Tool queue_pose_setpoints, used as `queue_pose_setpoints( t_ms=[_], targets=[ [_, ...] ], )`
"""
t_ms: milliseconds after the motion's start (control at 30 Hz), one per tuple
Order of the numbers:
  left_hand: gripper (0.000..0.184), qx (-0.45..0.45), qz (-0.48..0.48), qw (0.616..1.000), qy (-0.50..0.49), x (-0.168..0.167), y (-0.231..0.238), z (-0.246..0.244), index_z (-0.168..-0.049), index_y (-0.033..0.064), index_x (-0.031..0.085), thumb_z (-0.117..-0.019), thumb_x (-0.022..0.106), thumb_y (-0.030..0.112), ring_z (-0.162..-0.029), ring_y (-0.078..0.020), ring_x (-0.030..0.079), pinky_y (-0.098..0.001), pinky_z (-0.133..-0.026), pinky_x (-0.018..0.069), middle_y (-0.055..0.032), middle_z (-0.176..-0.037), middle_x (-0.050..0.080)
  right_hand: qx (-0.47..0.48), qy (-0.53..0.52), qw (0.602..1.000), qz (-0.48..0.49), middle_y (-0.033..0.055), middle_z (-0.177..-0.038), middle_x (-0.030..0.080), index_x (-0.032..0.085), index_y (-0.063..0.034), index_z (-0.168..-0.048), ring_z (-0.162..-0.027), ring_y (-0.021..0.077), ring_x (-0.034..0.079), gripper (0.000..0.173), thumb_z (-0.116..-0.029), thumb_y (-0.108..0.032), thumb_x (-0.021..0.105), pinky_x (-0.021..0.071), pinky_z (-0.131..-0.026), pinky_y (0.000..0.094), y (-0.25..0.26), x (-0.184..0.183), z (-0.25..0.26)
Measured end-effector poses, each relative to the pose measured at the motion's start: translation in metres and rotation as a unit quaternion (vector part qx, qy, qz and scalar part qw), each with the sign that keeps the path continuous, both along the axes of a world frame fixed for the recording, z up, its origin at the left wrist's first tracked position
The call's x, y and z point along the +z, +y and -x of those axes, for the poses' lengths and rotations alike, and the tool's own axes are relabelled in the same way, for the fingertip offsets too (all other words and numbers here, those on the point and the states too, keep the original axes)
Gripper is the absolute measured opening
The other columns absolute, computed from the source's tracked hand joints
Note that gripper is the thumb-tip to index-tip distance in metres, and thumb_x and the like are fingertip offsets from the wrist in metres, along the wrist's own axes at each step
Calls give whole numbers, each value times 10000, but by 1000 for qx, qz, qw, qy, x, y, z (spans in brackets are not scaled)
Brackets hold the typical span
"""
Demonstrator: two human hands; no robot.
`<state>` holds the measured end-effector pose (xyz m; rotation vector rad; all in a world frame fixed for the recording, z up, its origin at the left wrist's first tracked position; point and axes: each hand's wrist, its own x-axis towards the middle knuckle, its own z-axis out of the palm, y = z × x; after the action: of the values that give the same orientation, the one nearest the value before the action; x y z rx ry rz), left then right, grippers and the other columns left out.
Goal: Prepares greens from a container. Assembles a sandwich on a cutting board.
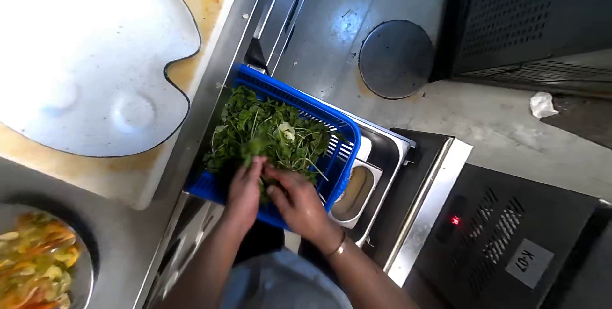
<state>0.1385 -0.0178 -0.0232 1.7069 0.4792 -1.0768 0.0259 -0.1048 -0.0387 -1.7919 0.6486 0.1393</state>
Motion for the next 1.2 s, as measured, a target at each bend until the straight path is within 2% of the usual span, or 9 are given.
queue_pose_setpoints(
  t_ms=[167, 367, 500, 600, 667, 800, 900, 1033, 1200],
  targets=[
    [264, 122, 34, 991, 44, -12, 13, -15, -1187, 55, 594, -1102, 438, 250, -892, -195, 669, -402, -825, 583, -79, -992, 669, -23, 44, 995, -87, 71, -1403, 604, 524, -147, -1482, -1276, 196, 588, 532, -999, -351, 617, 505, -1072, 462, 7, -11, 18],
    [237, 63, 25, 998, 5, -7, 13, -17, -1268, 77, 530, -1108, 408, 202, -578, -118, 560, -259, -525, 498, -35, -773, 596, -130, 114, 982, -75, 53, -995, 735, 721, -86, -1198, -855, 151, 703, 251, -1031, -213, 582, 597, -813, 391, 10, -16, 11],
    [327, -183, -23, 983, 13, -1, 26, -8, -1377, 54, 514, -1073, 513, 174, -828, -186, 670, -351, -740, 572, -97, -1003, 685, -298, 104, 935, -160, 72, -946, 726, 732, -74, -1071, -758, 181, 706, 173, -1018, -205, 632, 618, -672, 387, 3, -2, -3],
    [439, -283, 2, 958, 48, 0, 21, 8, -1474, 59, 446, -1066, 516, 206, -1057, -166, 668, -371, -908, 569, -108, -1220, 660, -285, 129, 931, -188, 48, -1018, 632, 781, -103, -992, -886, 157, 612, 163, -978, -230, 679, 535, -739, 345, 11, 6, -19],
    [430, -316, -7, 949, 8, -6, 23, 9, -1432, 48, 494, -1031, 581, 180, -1120, -146, 662, -369, -995, 549, -93, -1247, 670, -227, 146, 936, -228, 49, -856, 687, 765, -89, -998, -740, 146, 643, 234, -1021, -277, 627, 546, -664, 348, 2, 9, -21],
    [330, -204, -64, 977, 18, -5, 23, -1, -1307, 18, 587, -1056, 564, 231, -929, -185, 655, -367, -798, 550, -106, -1063, 680, -125, 234, 964, -32, 155, -980, 704, 707, -103, -1159, -832, 315, 685, 418, -1076, -436, 469, 560, -707, 549, -45, 2, -11],
    [306, -117, -19, 993, 25, 2, 22, -11, -1333, 14, 569, -1061, 522, 146, -1154, -197, 650, -384, -981, 529, -98, -1290, 675, -22, 356, 930, 87, 230, -1280, 635, 708, -133, -1249, -1088, 432, 657, 357, -1037, -372, 549, 530, -865, 648, -73, -27, -20],
    [234, 9, 43, 999, -14, 10, 15, -17, -1236, -22, 580, -1053, 444, 25, -833, -215, 711, -379, -787, 611, -104, -904, 702, -70, 296, 949, 85, 227, -1032, 711, 730, -57, -1135, -960, 425, 684, 339, -1045, -325, 541, 519, -799, 657, -84, -19, -14],
    [242, 10, 61, 998, -23, 13, 5, -19, -1259, 14, 584, -1052, 471, 65, -676, -173, 620, -363, -692, 582, -47, -780, 602, -182, 52, 980, 55, 43, -1053, 723, 719, -99, -1139, -826, 135, 696, 186, -997, -78, 602, 605, -714, 347, -84, 26, 19]
  ],
)
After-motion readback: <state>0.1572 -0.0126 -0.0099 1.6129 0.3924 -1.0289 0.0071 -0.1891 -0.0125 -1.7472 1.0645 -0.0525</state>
